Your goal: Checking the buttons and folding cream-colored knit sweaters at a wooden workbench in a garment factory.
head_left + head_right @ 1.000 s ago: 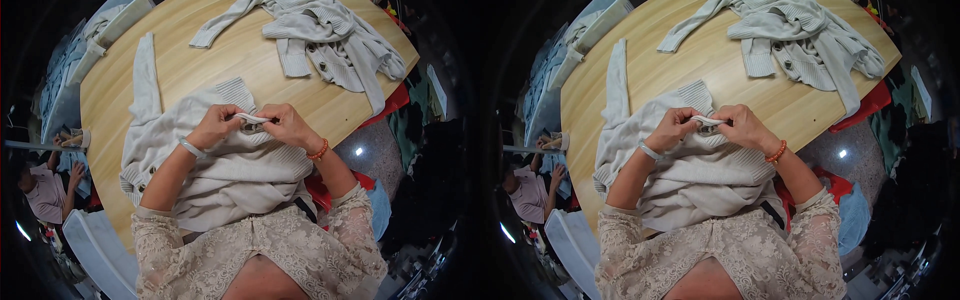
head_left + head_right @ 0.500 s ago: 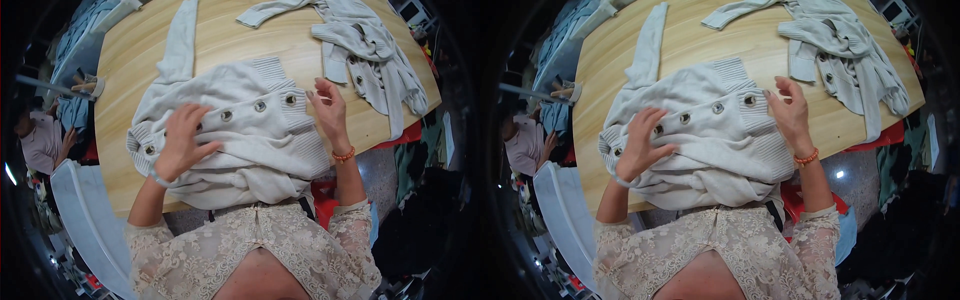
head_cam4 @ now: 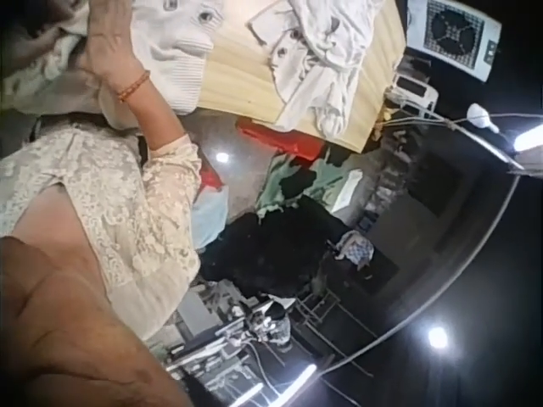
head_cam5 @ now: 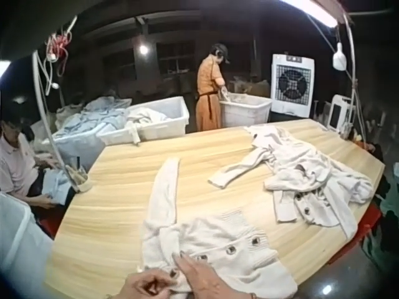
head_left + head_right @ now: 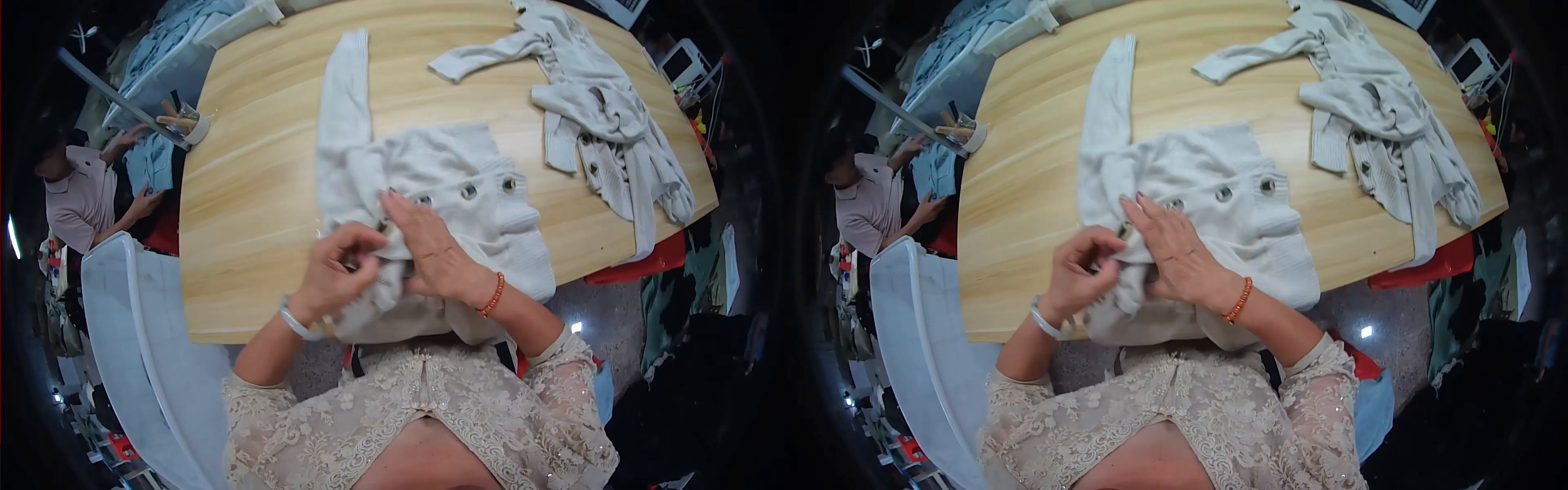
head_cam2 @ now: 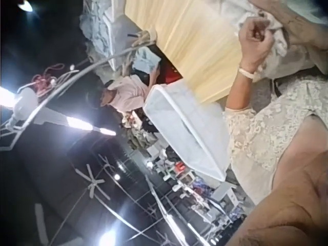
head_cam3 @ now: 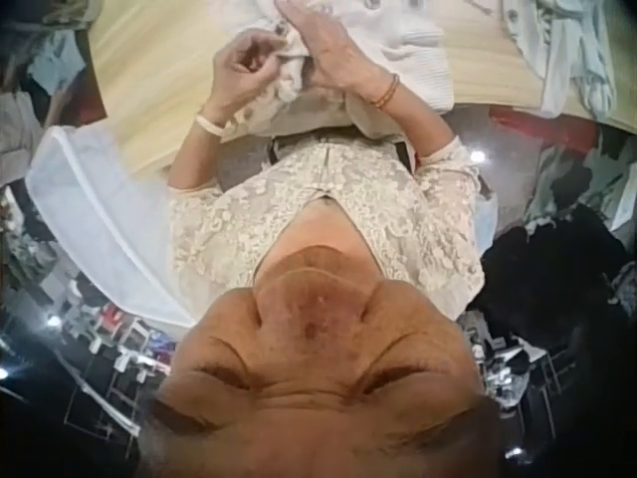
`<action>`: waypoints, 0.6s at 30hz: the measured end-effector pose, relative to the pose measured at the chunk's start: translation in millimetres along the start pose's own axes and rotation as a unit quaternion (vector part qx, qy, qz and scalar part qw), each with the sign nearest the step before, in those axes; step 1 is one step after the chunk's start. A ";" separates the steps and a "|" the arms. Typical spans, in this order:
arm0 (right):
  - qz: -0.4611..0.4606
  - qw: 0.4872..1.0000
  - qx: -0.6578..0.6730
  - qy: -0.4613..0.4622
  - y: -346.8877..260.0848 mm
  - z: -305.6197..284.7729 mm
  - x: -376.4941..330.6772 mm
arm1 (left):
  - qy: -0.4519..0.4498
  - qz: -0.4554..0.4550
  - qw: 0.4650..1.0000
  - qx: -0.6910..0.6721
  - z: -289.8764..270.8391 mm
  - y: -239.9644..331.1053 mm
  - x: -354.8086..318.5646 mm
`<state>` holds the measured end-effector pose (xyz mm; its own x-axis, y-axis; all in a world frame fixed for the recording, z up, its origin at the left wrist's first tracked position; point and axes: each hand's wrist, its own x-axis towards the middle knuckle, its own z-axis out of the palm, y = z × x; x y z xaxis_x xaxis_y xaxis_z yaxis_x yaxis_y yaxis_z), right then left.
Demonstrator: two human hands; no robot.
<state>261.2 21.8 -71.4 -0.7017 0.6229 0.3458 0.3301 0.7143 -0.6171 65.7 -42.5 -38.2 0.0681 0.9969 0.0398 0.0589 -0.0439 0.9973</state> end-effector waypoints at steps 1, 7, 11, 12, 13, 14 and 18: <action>0.006 0.995 0.095 0.027 -0.8 -5.9 2.5 | -0.059 0.071 0.995 0.033 6.7 9.8 2.6; 0.031 0.954 0.266 0.132 13.5 -49.8 -38.8 | -0.171 0.216 0.954 -0.120 42.2 28.8 28.9; 0.047 0.791 0.561 0.238 26.5 -82.2 -65.1 | -0.170 0.356 0.913 0.104 26.8 34.9 48.8; 0.054 0.808 0.535 0.242 25.9 -93.8 -75.8 | -0.198 0.285 0.935 0.071 35.4 22.4 49.9; 0.067 0.824 0.504 0.251 22.8 -111.6 -95.9 | -0.240 0.256 0.934 0.072 49.9 16.8 53.2; 0.079 0.839 0.472 0.260 18.5 -127.0 -111.5 | -0.257 0.247 0.927 0.117 69.9 14.3 52.3; 0.109 0.882 0.368 0.274 23.9 -189.0 -105.6 | -0.407 0.134 0.902 -0.046 154.8 13.4 26.6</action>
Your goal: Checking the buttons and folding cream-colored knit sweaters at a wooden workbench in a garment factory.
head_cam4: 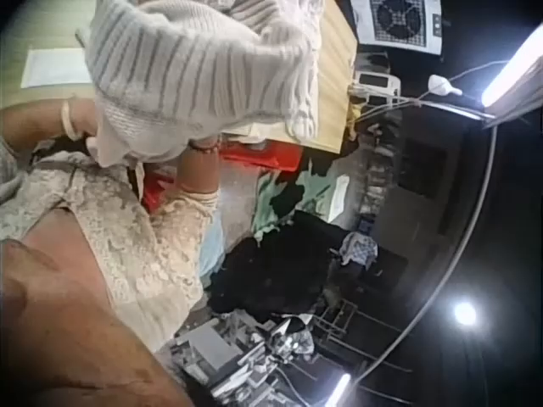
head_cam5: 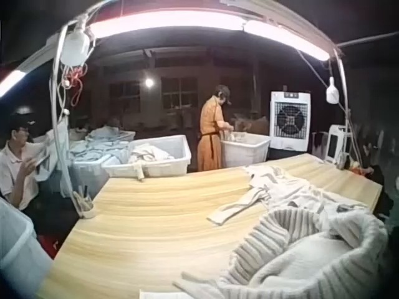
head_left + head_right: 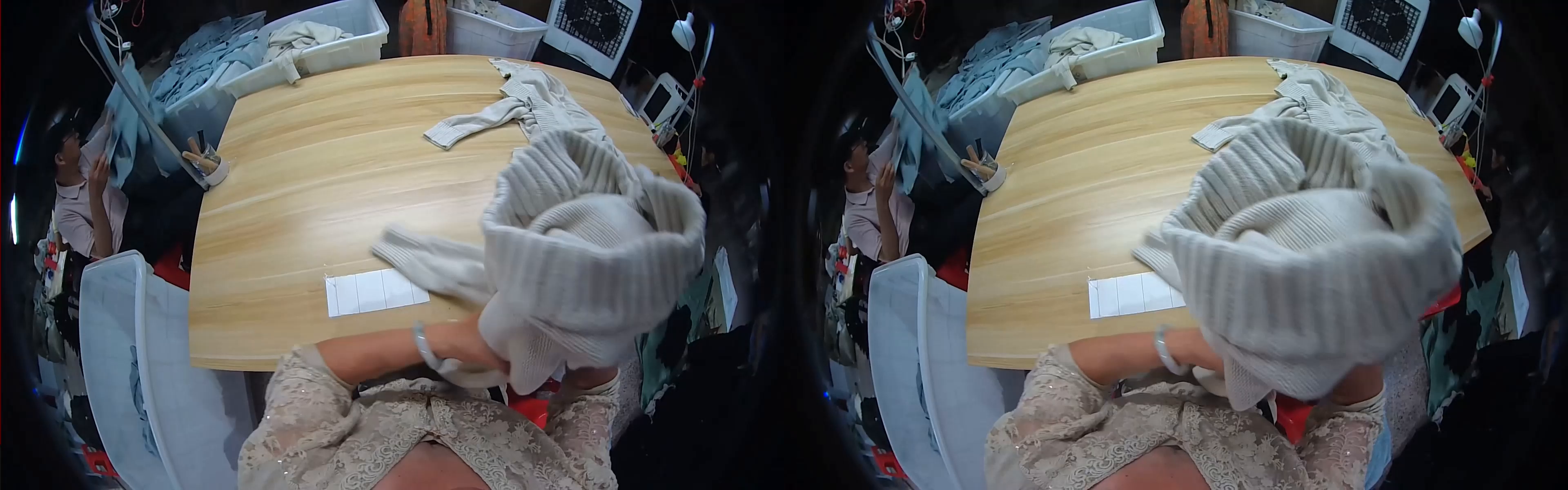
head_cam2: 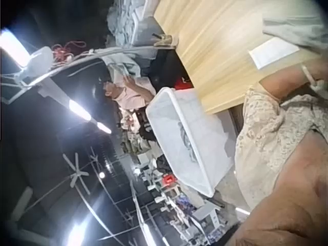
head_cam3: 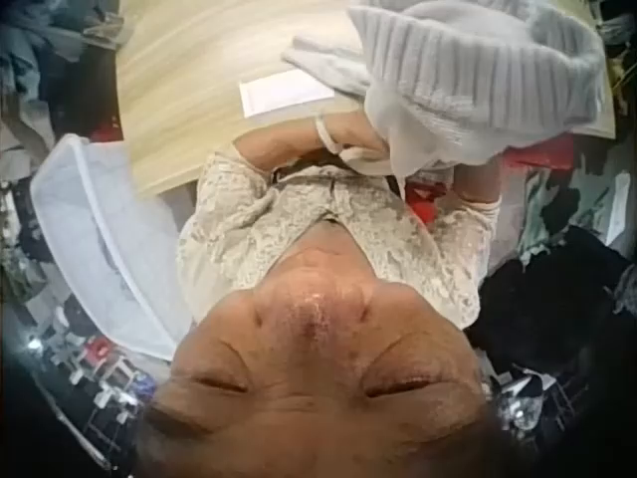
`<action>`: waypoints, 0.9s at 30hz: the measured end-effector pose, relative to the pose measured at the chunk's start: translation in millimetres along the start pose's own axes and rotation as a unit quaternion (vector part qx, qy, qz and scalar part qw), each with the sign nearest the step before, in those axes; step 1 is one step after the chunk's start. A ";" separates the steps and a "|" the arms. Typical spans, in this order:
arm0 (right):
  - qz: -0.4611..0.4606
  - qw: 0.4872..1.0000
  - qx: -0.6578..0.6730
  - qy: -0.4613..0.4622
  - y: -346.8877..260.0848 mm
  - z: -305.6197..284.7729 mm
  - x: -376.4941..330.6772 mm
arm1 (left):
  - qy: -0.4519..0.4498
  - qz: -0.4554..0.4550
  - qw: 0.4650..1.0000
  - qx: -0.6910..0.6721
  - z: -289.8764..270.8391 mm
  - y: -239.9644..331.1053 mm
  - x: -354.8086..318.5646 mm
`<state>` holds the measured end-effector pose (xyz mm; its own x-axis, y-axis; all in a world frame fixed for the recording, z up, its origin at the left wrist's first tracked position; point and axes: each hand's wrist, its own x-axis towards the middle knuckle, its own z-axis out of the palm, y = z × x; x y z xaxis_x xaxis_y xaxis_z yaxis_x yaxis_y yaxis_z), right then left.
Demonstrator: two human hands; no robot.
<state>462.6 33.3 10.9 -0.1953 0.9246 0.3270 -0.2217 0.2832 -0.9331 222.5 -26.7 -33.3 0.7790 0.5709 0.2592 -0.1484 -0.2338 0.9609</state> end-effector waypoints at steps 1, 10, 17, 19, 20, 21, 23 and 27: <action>-0.001 0.999 -0.039 0.017 -9.4 25.7 19.1 | -0.025 -0.027 0.999 -0.035 10.9 -1.6 17.2; 0.128 0.918 -0.344 -0.149 -13.9 22.2 5.1 | 0.013 -0.287 0.808 -0.515 65.6 11.6 -16.3; 0.354 0.868 -0.293 -0.189 31.2 29.1 18.5 | 0.071 -0.383 0.754 -0.529 8.9 18.3 -35.9; 0.337 0.885 -0.281 -0.154 37.2 13.4 27.1 | 0.135 -0.348 0.816 -0.441 -32.3 26.9 -22.8; 0.335 0.888 -0.277 -0.148 41.1 7.0 32.8 | 0.191 -0.321 0.836 -0.401 -61.5 27.8 -16.2; 0.335 0.890 -0.276 -0.139 44.1 -1.5 37.8 | 0.257 -0.284 0.884 -0.268 -102.3 28.3 -5.7; 0.337 0.896 -0.264 -0.120 49.6 -11.4 49.8 | 0.336 -0.134 0.915 -0.177 -219.8 42.5 31.6; 0.292 0.927 -0.217 -0.093 67.4 -9.3 71.5 | 0.462 0.169 0.863 0.113 -489.3 208.9 56.2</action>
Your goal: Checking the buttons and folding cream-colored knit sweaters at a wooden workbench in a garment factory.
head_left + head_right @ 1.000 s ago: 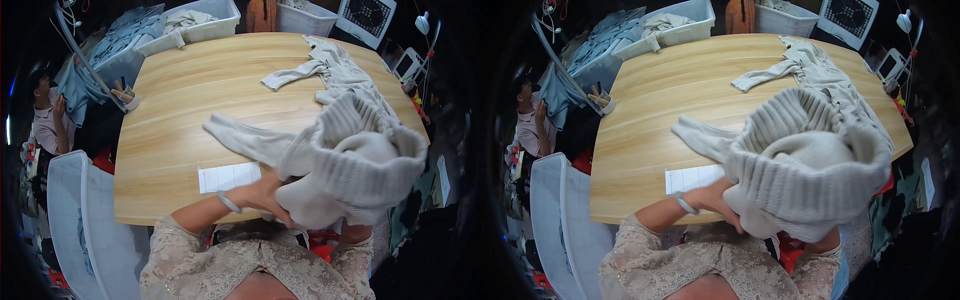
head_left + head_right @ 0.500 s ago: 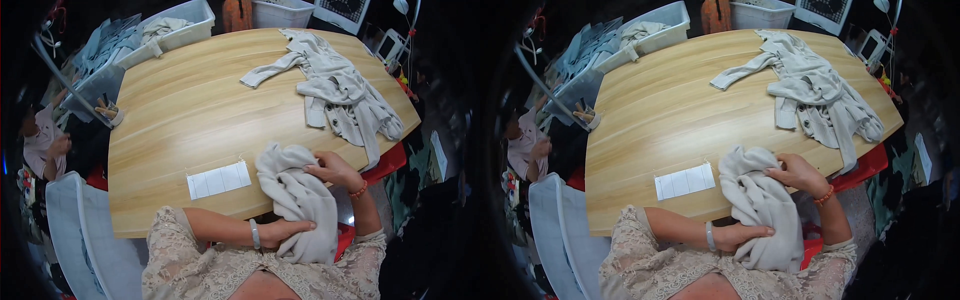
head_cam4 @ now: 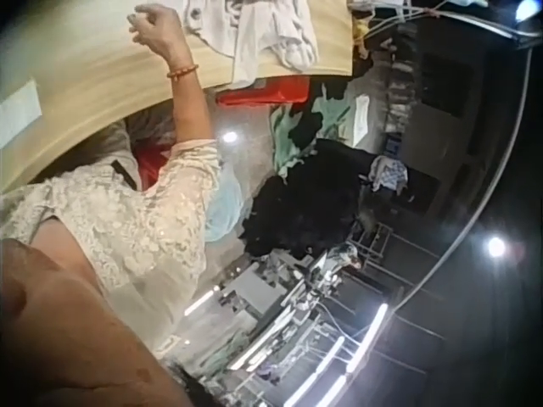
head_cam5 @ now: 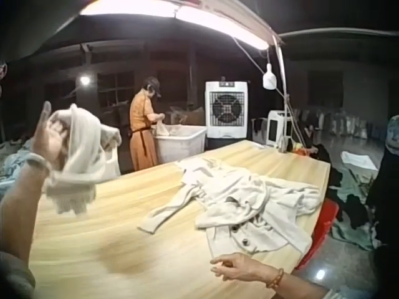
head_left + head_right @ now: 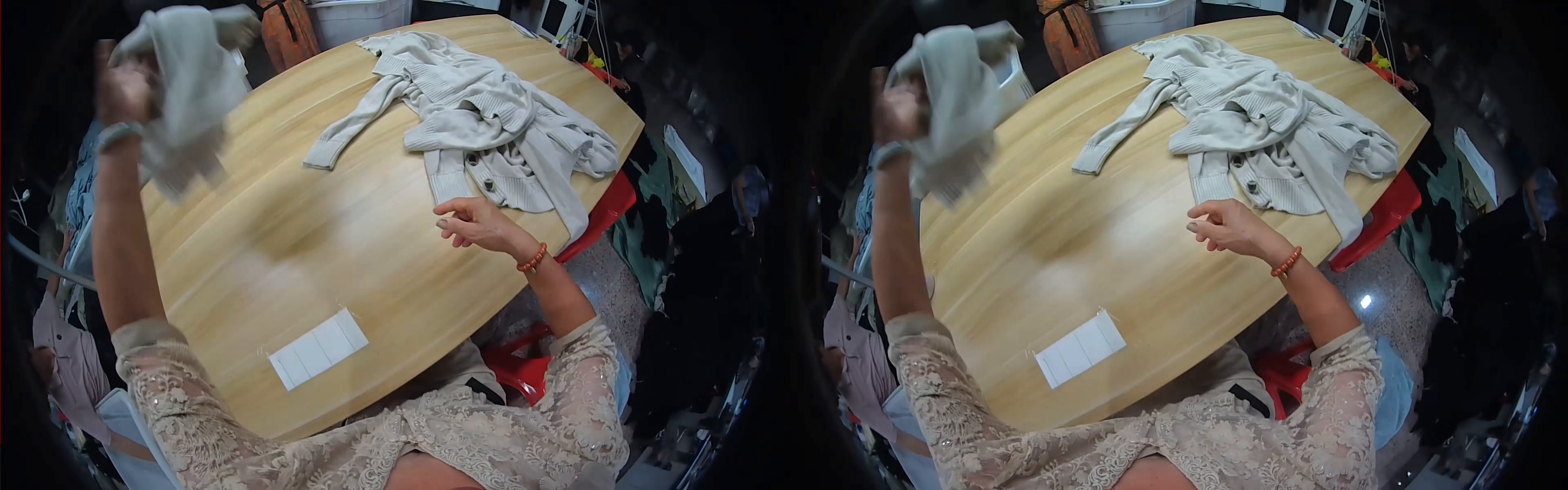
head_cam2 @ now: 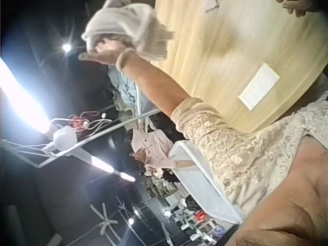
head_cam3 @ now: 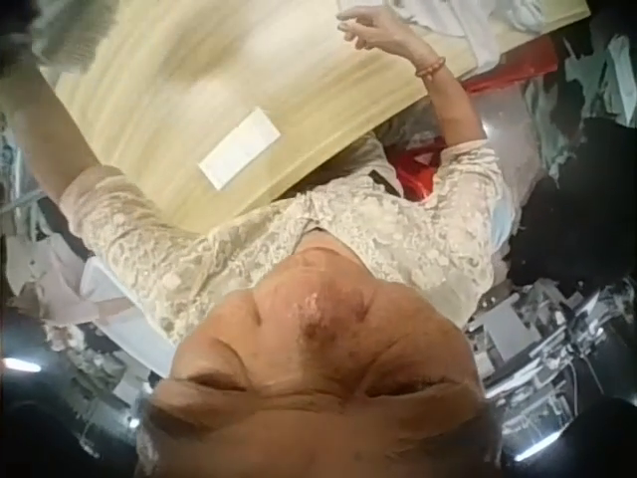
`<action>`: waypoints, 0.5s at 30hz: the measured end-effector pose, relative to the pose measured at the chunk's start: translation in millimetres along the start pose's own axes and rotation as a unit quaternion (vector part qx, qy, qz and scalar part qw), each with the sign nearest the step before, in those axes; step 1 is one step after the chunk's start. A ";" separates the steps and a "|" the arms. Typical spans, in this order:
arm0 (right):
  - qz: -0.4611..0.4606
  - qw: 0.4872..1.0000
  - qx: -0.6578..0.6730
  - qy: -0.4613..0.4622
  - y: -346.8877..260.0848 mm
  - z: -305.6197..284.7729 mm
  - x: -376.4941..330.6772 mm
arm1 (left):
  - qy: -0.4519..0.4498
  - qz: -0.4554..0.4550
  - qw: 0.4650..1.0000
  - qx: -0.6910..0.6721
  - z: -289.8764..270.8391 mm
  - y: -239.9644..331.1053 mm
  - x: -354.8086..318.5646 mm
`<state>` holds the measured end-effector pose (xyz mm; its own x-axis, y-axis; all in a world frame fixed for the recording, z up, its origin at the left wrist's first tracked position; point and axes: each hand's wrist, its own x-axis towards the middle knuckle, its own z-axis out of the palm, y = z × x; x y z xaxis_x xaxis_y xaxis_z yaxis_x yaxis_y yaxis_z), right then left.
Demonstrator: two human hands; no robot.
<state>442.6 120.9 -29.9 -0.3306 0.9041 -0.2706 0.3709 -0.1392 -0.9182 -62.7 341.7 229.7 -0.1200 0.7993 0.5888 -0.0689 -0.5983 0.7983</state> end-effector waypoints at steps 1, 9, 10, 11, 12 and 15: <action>0.007 0.999 0.020 0.050 21.1 -19.9 -4.1 | 0.128 -0.001 0.978 -0.168 88.0 19.6 -24.2; -0.162 0.849 -0.357 0.355 69.7 -77.2 25.3 | -0.251 -0.076 0.956 0.132 98.7 -137.5 -138.7; -0.180 0.817 -0.387 0.387 67.1 -84.6 43.5 | -0.246 -0.165 0.942 0.156 106.9 -161.1 -165.6; -0.159 0.804 -0.394 0.416 69.5 -99.0 57.3 | -0.289 -0.171 0.893 0.301 124.5 -173.2 -195.4; -0.141 0.788 -0.401 0.445 69.5 -114.9 69.5 | -0.357 -0.114 0.860 0.345 136.7 -189.0 -217.0; -0.050 0.793 -0.388 0.467 107.5 -177.7 100.9 | -0.464 0.042 0.779 0.420 210.6 -226.0 -249.4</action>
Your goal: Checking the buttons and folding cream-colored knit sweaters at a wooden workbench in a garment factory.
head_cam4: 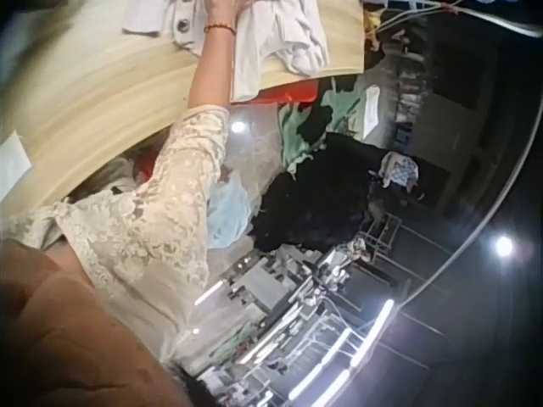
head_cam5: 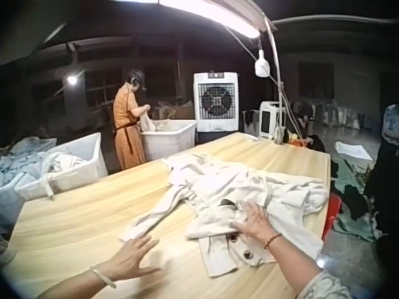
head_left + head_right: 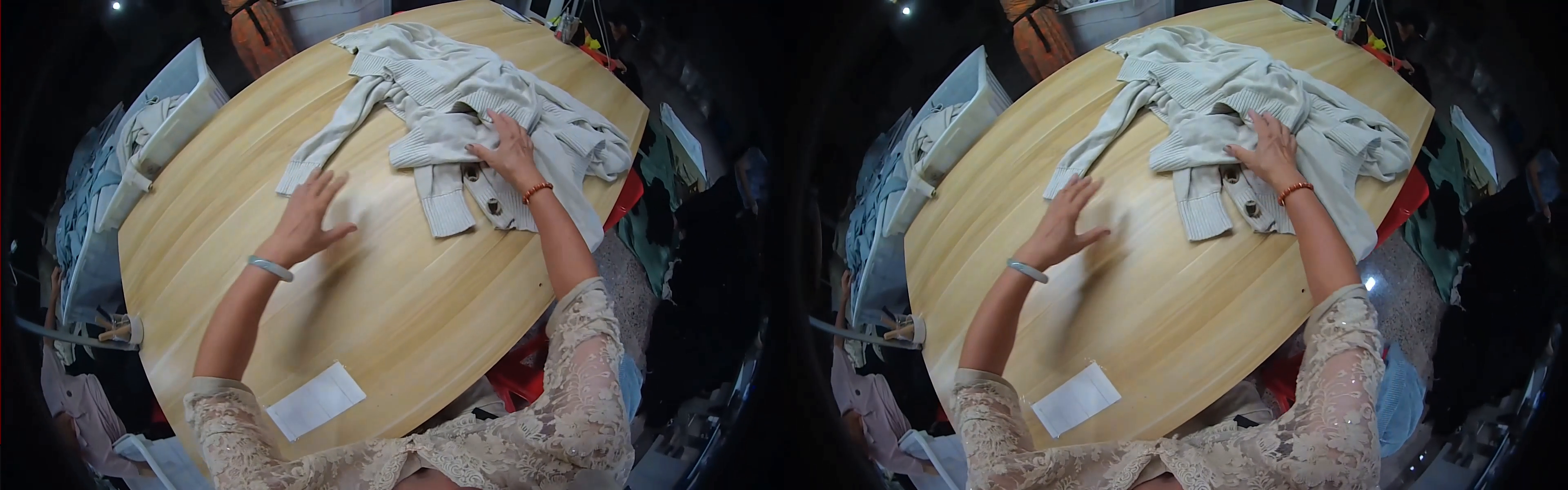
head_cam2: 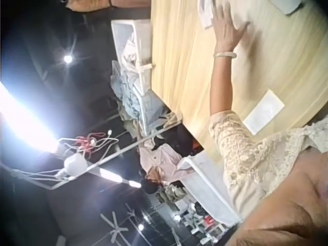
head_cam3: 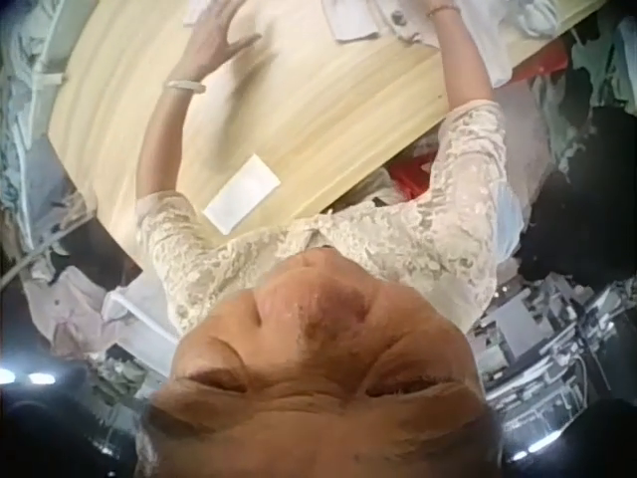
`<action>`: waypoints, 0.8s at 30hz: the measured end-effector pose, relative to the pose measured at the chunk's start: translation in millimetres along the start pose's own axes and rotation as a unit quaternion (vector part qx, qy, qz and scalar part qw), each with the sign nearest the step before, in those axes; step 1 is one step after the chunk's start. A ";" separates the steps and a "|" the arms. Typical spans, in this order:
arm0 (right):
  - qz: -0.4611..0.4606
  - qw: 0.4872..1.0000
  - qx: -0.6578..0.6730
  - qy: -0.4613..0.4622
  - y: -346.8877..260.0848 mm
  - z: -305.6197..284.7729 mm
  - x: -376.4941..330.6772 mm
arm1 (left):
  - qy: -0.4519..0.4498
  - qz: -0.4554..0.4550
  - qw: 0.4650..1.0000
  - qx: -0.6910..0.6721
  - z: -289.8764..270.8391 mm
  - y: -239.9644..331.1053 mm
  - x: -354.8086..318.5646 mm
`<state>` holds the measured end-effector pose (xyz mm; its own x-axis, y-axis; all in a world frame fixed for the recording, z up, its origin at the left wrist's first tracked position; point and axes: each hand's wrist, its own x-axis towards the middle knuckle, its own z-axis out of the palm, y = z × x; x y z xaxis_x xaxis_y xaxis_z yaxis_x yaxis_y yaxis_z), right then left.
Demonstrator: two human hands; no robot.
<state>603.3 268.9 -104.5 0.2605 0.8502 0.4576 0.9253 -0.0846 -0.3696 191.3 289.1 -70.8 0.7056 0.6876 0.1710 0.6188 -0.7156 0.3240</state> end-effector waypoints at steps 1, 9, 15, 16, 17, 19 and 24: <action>0.003 0.997 -0.064 -0.038 -8.8 6.0 -1.7 | -0.013 0.026 0.997 0.074 13.4 2.5 11.0; -0.134 0.986 0.081 -0.062 -34.7 23.3 -49.3 | 0.105 -0.090 0.974 -0.181 85.0 17.2 97.5; -0.173 0.970 0.078 -0.154 -44.2 -0.9 -54.1 | 0.166 0.019 0.979 -0.116 70.5 103.9 198.7; -0.214 0.963 0.072 -0.146 -40.7 -1.6 -56.5 | 0.115 0.029 0.986 -0.116 66.8 122.2 212.4; -0.255 0.955 0.065 -0.135 -41.9 -5.2 -52.8 | 0.087 0.033 0.994 -0.061 69.3 134.0 224.4; -0.269 0.934 0.176 -0.157 -36.6 -22.1 -48.6 | -0.052 -0.015 0.998 -0.012 63.8 148.6 251.7; -0.341 0.916 0.205 -0.047 -4.9 -44.3 -53.4 | 0.100 -0.042 0.981 -0.163 58.7 97.0 271.7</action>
<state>597.1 200.9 -91.3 -0.3818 0.6750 0.6314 0.6777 0.6689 -0.3054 463.3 399.4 -47.5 0.5556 0.7757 0.2995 0.5059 -0.6012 0.6186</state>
